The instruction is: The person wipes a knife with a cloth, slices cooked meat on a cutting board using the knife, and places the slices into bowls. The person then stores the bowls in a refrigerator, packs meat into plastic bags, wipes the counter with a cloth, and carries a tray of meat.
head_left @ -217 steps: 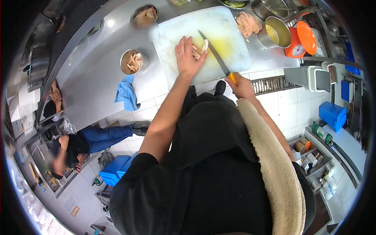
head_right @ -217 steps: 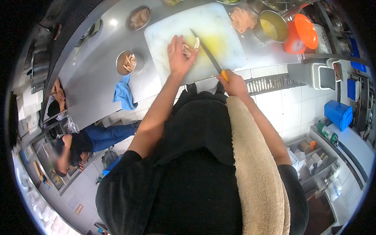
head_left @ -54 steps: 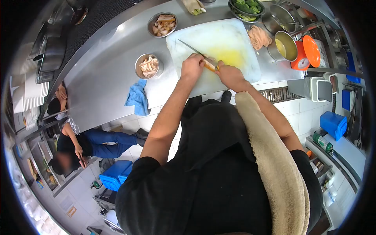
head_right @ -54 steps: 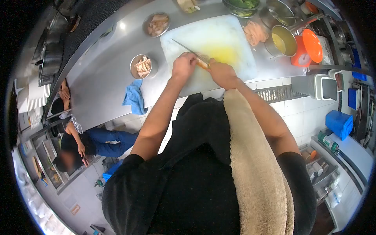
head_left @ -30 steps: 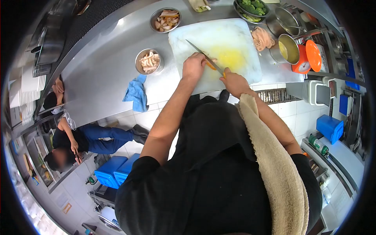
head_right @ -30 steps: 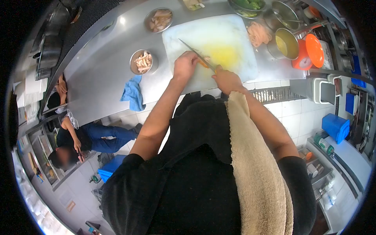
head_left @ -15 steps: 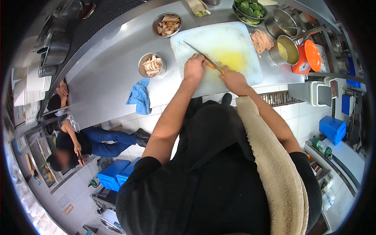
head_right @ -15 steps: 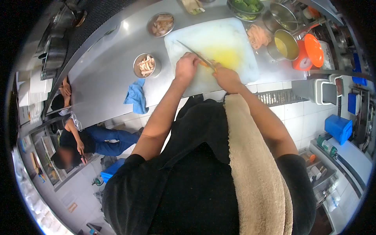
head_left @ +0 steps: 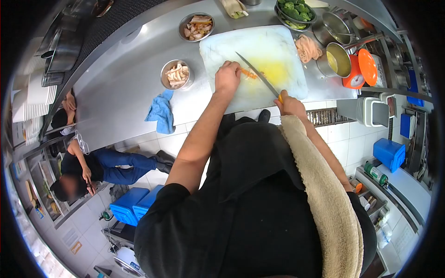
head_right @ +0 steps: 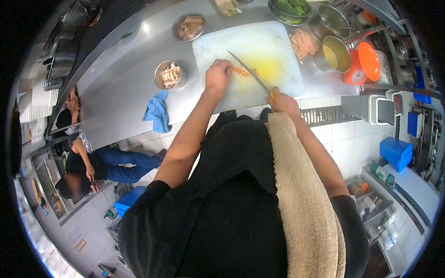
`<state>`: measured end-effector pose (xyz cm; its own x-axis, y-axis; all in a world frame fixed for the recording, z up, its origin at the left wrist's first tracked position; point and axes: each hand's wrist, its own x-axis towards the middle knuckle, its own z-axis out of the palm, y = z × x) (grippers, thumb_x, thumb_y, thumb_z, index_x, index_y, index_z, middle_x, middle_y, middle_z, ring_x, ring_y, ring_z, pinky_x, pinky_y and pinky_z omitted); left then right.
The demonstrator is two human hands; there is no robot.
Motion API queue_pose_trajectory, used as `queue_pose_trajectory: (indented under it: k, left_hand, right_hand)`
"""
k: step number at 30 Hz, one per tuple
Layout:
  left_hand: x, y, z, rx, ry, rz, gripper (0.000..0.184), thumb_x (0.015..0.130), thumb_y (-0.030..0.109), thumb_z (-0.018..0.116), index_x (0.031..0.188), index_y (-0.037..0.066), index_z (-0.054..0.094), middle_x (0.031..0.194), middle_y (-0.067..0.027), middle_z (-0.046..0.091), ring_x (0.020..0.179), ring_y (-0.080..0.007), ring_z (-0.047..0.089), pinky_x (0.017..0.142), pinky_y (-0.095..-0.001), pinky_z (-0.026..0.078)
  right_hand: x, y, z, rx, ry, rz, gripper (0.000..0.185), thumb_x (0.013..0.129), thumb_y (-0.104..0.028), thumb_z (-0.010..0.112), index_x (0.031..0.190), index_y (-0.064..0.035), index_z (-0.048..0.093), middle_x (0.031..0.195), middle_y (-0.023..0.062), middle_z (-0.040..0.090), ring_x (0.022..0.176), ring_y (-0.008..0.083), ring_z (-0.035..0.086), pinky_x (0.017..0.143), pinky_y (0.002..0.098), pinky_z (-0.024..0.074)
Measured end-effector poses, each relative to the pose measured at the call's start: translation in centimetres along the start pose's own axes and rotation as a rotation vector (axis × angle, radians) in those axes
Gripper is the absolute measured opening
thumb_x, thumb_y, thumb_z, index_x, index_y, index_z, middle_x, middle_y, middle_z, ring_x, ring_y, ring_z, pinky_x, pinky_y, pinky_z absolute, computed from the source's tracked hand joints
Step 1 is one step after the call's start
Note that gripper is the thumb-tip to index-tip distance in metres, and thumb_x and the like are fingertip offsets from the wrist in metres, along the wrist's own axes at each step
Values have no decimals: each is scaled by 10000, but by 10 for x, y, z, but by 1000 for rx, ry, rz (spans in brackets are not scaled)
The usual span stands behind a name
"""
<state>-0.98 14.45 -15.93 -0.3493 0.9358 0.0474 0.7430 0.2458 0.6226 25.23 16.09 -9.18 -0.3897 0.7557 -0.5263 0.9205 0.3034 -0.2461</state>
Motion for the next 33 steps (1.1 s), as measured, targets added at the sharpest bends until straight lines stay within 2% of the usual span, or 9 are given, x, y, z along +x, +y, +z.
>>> queue_pose_trajectory:
  k: [3,6,15,18,23,26,29,33]
  left_hand:
    - [-2,7,-2,-10,10,-8,150,870,140,721,1015,102,719,1021,-132,677,964,-362,679,870,-472,554]
    - [-4,9,0,10,38,79,167,862,135,730,1027,104,731,1057,-140,665,987,-365,674,891,-473,552]
    - [6,4,-4,-9,-69,35,187,835,121,760,1010,85,707,1083,-141,646,1002,-359,671,890,-462,560]
    - [4,5,-4,-60,-45,-44,210,839,116,753,1044,84,721,1039,-132,662,978,-343,676,871,-446,550]
    - [1,4,4,-14,33,-33,127,841,117,747,961,78,738,971,-120,697,927,-338,687,838,-449,553]
    - [-1,4,9,-22,108,-24,74,842,111,741,906,76,742,956,-112,707,917,-338,688,828,-450,558]
    - [-2,6,12,-28,162,3,70,838,110,739,897,72,747,954,-117,717,905,-341,692,820,-451,560]
    - [-1,4,15,-11,193,34,66,840,99,730,897,75,751,955,-118,723,902,-339,695,819,-448,562]
  right_hand:
    - [4,-2,-4,1,16,-7,370,1026,-387,584,1165,-56,497,943,240,724,921,437,709,801,546,540]
    - [7,0,-4,-12,-4,-15,370,1027,-389,582,1172,-60,500,945,236,725,926,433,710,799,545,541]
    - [-2,0,0,-38,-15,1,369,1026,-389,587,1173,-62,499,957,227,725,933,423,713,790,526,549]
    - [-6,-6,-6,-39,1,-8,357,1025,-382,589,1166,-65,504,964,219,725,932,421,713,788,522,552]
    - [-1,-6,-1,-56,27,-73,340,1025,-378,586,1155,-72,514,973,204,726,936,410,715,787,521,555]
    - [5,-2,3,-124,77,-102,392,1027,-444,571,1148,-78,499,901,198,730,847,406,724,719,524,564]
    - [12,3,9,-131,87,-122,396,1023,-453,572,1141,-81,500,892,189,731,828,398,726,700,520,565]
    - [12,-8,-3,-122,-1,-78,358,1033,-407,560,1156,-76,505,973,198,731,912,418,718,758,537,557]
